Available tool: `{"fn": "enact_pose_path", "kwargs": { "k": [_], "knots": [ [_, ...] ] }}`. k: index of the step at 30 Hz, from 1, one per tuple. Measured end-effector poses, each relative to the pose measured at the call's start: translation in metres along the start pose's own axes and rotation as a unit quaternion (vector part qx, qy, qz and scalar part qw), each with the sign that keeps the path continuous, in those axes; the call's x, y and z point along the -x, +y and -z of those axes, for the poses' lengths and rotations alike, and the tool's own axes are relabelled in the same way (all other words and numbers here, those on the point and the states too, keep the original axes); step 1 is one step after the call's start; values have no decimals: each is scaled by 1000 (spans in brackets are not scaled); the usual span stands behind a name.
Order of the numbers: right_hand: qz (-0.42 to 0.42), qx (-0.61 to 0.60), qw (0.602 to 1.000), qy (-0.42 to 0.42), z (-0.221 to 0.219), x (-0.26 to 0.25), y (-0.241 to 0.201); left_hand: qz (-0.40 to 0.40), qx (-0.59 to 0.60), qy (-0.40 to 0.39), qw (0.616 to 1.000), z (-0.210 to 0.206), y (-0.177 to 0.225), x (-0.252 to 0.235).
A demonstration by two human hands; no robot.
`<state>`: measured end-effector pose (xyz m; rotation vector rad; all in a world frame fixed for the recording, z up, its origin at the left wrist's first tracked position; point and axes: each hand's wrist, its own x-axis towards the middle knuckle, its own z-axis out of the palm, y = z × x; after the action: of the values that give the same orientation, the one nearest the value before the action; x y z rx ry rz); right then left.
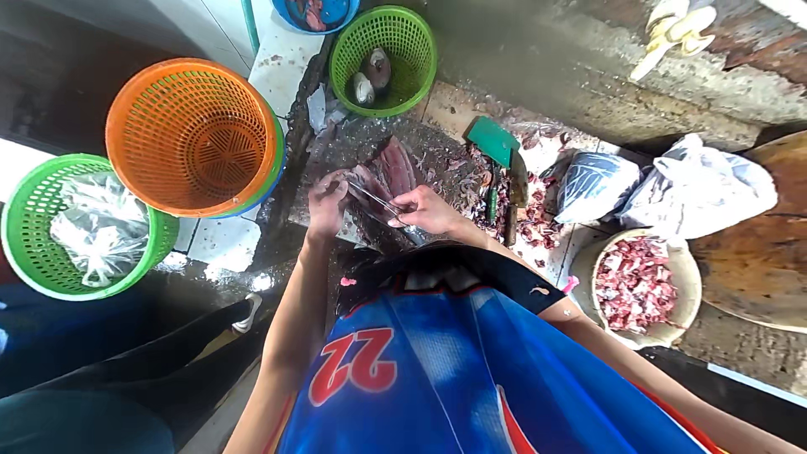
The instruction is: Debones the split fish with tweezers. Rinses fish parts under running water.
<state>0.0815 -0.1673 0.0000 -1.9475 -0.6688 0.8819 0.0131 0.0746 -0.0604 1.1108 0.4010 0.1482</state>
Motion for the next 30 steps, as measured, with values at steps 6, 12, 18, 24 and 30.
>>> {"fn": "enact_pose_path", "kwargs": {
  "k": [6,12,18,24,30],
  "knots": [
    [12,76,997,-33,2,0,1,7,-40,-11,999,2,2,0],
    [2,85,996,-16,0,7,7,-2,-37,12,999,-3,-4,-1],
    [-4,82,997,-6,-4,12,8,-11,-18,28,999,-9,-10,-3],
    [-14,100,995,-11,-7,15,10,-1,-3,63,998,-13,-9,-2],
    [-6,113,993,-28,-11,21,24,3,5,102,995,-10,-9,-3]
  ]
}}
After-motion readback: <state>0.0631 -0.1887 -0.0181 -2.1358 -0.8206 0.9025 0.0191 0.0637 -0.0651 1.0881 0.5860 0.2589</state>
